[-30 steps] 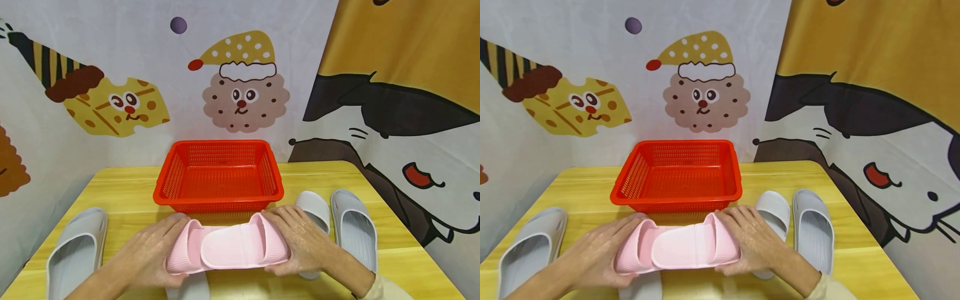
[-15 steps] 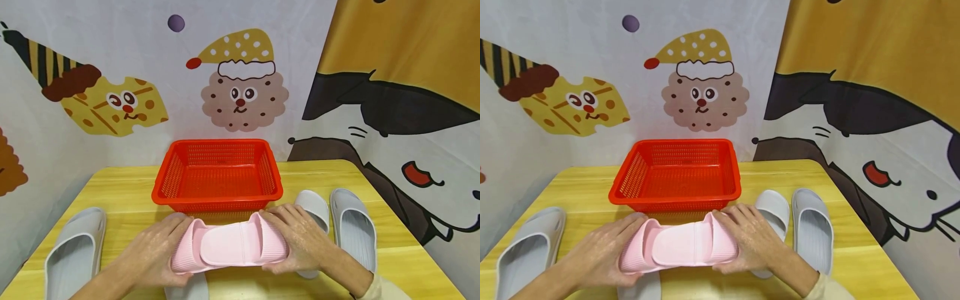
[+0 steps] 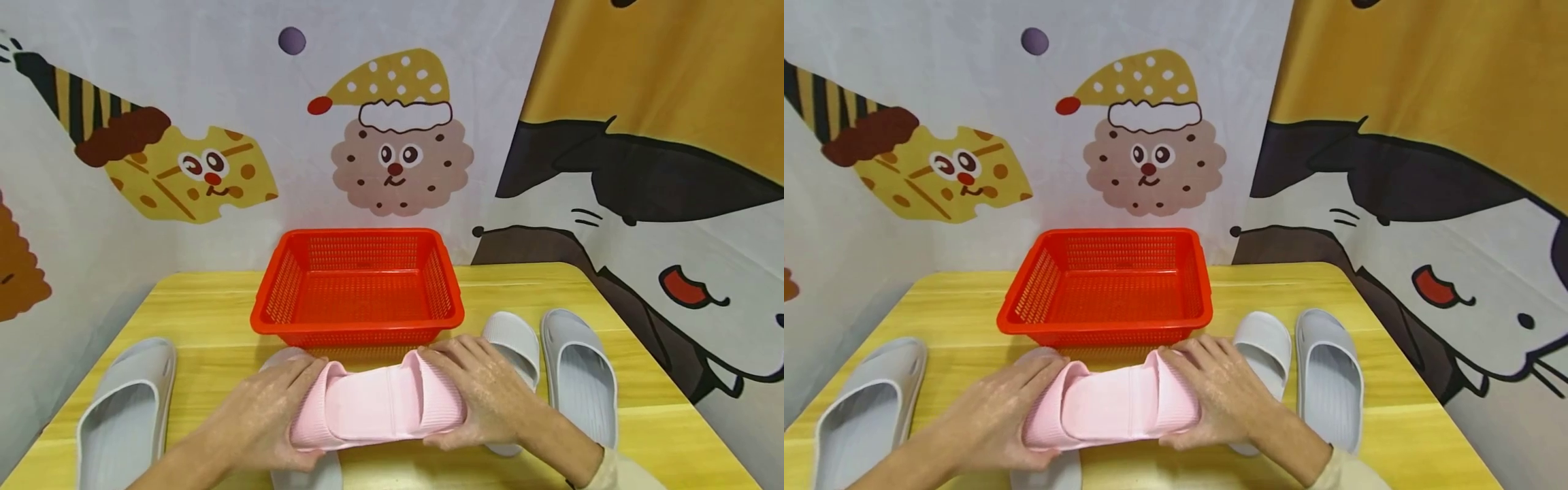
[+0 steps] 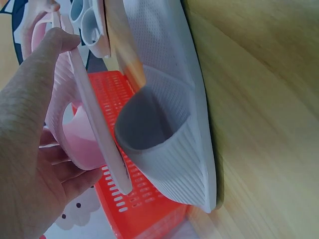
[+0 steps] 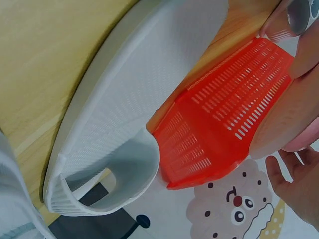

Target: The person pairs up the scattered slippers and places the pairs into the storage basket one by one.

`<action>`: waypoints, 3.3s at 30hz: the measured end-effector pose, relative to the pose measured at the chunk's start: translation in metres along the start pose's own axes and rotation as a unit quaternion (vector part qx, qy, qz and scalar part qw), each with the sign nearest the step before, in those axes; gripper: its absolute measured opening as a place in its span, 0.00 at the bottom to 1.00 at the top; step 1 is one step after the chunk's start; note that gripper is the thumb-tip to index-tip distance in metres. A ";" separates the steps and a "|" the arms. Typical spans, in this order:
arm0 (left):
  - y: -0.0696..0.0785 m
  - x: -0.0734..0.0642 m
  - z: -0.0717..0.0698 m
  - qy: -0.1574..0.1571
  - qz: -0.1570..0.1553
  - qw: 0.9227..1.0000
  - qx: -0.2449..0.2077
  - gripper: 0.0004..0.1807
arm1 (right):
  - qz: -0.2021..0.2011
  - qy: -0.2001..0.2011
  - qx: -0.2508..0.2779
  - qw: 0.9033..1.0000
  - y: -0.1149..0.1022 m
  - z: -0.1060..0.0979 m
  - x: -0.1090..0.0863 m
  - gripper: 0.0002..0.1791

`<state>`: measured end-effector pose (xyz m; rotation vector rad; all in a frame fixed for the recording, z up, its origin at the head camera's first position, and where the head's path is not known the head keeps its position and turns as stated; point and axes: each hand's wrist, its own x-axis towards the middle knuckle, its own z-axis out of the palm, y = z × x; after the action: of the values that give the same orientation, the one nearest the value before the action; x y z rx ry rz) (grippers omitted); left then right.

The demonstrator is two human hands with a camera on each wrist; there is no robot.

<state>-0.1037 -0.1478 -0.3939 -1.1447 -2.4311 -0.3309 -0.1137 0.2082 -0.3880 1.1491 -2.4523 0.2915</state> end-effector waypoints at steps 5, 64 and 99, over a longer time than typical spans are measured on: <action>0.006 -0.003 0.003 -0.022 -0.009 1.000 -0.001 0.57 | -0.006 0.001 0.004 1.000 -0.003 0.005 0.000 0.58; 0.013 0.014 0.012 -0.035 -0.013 0.999 -0.006 0.57 | -0.018 0.041 0.022 0.999 -0.010 0.008 0.013 0.52; 0.020 0.022 0.019 -0.001 0.000 1.000 -0.016 0.56 | -0.033 0.060 0.006 0.998 -0.015 0.008 0.019 0.50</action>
<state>-0.1058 -0.1135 -0.3993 -1.1590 -2.4362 -0.3695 -0.1150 0.1826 -0.3862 1.1794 -2.3068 0.3467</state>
